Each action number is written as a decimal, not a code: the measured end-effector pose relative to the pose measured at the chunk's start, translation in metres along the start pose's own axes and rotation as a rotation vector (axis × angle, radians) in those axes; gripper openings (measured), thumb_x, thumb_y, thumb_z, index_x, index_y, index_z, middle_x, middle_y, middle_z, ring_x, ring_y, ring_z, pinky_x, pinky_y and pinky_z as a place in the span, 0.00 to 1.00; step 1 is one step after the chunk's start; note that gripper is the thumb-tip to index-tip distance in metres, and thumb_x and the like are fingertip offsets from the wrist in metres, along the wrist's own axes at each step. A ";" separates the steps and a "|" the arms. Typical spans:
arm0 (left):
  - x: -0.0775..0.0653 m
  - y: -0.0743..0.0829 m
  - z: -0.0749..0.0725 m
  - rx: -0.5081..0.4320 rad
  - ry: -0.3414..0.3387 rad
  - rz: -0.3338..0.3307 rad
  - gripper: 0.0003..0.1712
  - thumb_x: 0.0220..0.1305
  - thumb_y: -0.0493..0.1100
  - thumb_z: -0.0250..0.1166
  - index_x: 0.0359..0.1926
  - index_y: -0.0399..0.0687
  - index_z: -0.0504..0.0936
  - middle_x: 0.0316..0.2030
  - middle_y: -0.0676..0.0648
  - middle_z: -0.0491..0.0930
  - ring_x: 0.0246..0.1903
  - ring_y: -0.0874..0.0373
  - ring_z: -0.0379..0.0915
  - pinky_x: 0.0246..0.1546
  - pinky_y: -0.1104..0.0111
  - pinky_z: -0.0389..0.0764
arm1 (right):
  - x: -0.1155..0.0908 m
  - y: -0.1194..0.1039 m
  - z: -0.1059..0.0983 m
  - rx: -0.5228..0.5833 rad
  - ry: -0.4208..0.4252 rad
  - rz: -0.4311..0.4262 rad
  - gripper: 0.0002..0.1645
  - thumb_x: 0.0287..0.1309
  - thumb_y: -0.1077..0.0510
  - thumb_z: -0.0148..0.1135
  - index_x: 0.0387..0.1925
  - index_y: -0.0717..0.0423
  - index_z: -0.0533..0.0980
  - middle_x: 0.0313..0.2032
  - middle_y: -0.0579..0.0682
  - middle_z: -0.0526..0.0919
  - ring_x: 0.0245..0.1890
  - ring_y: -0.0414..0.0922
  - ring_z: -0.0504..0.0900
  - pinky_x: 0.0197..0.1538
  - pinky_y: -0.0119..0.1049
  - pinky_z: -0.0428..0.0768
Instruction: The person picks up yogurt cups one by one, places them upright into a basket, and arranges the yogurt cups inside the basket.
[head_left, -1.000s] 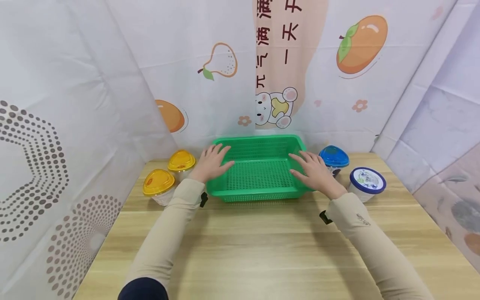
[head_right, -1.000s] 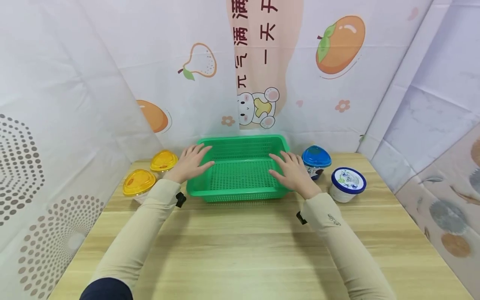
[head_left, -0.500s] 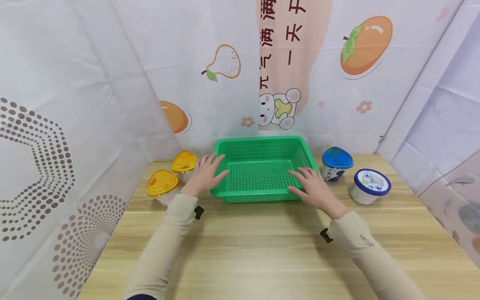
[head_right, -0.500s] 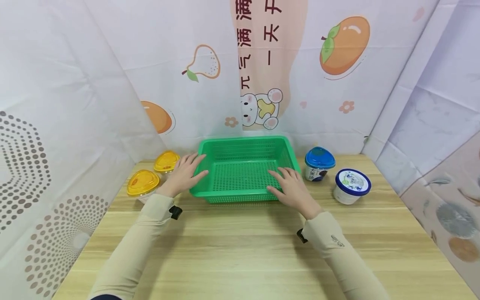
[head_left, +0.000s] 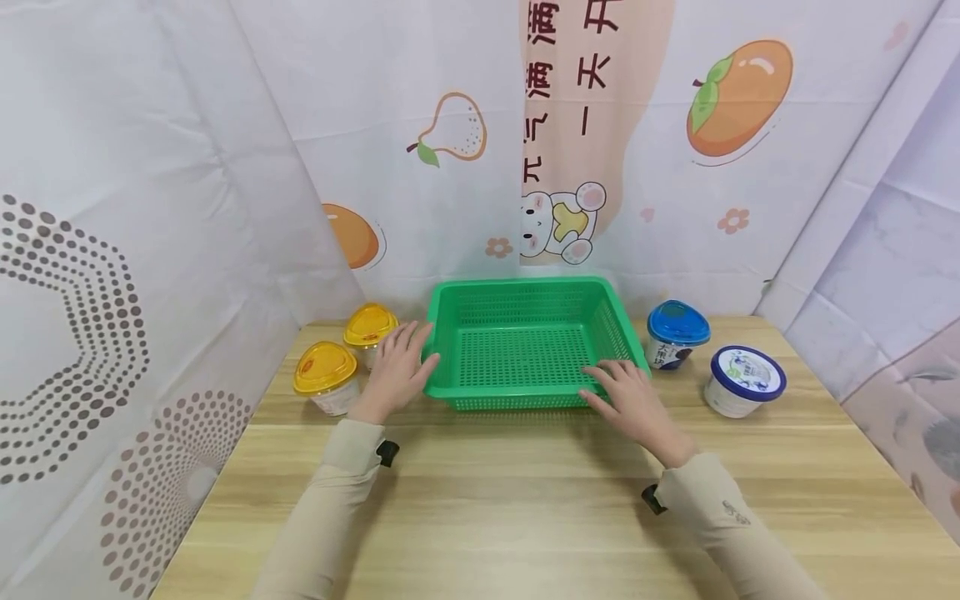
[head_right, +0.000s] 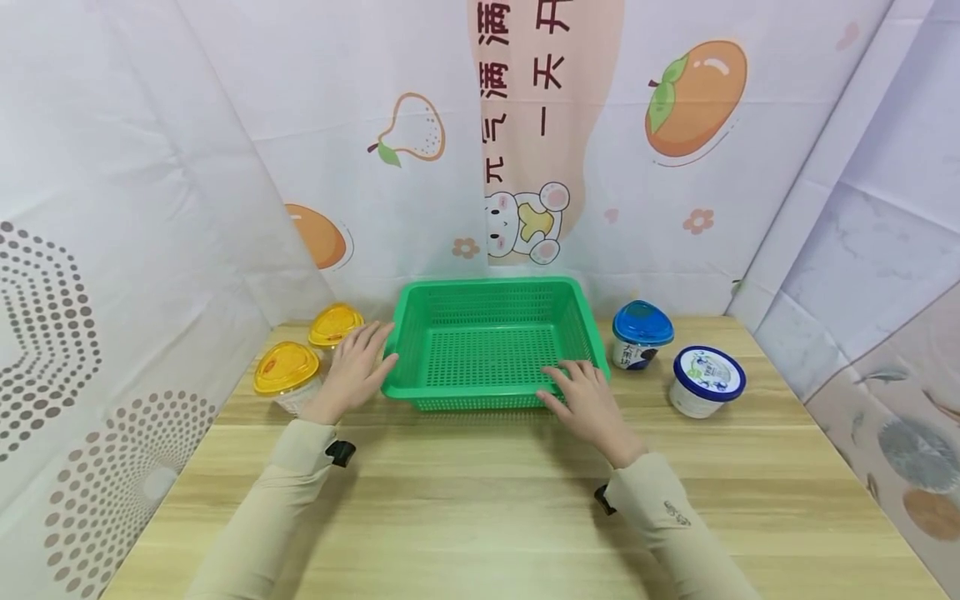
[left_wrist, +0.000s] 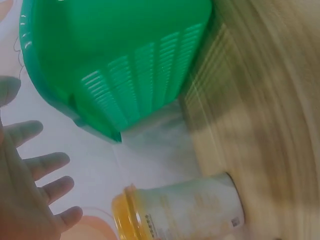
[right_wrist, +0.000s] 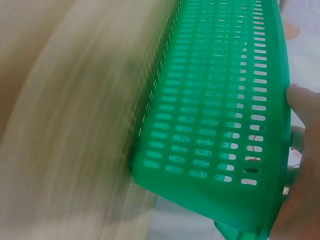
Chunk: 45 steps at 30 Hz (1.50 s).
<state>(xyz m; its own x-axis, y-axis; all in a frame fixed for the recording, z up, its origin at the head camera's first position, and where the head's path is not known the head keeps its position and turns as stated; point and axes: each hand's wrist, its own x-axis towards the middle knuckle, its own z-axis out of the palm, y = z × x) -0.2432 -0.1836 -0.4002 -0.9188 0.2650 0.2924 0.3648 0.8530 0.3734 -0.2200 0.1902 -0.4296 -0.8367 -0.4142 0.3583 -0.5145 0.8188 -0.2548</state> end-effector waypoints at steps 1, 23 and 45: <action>-0.002 -0.001 0.000 0.001 0.015 0.000 0.30 0.74 0.50 0.50 0.71 0.43 0.62 0.70 0.33 0.59 0.70 0.34 0.50 0.68 0.38 0.49 | -0.001 -0.001 0.001 -0.001 0.012 -0.004 0.23 0.63 0.52 0.62 0.56 0.58 0.77 0.54 0.63 0.78 0.56 0.63 0.72 0.54 0.60 0.69; -0.033 -0.051 -0.025 0.100 0.217 -0.078 0.27 0.71 0.46 0.54 0.67 0.40 0.67 0.66 0.28 0.62 0.66 0.29 0.52 0.66 0.36 0.46 | -0.007 -0.001 0.011 -0.081 0.088 -0.047 0.16 0.65 0.56 0.59 0.51 0.57 0.78 0.41 0.58 0.80 0.44 0.57 0.74 0.44 0.50 0.66; -0.054 -0.081 -0.037 0.129 0.278 -0.216 0.27 0.71 0.46 0.54 0.62 0.32 0.69 0.64 0.24 0.61 0.63 0.27 0.53 0.62 0.35 0.49 | -0.005 0.004 0.014 -0.069 0.168 -0.131 0.15 0.63 0.55 0.60 0.48 0.58 0.80 0.38 0.55 0.83 0.42 0.55 0.79 0.43 0.48 0.67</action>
<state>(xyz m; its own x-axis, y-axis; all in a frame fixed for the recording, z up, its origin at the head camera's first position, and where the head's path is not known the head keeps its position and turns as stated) -0.2176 -0.2832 -0.4134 -0.8901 -0.0440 0.4536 0.1292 0.9301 0.3439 -0.2202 0.1900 -0.4450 -0.7175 -0.4517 0.5303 -0.5980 0.7899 -0.1362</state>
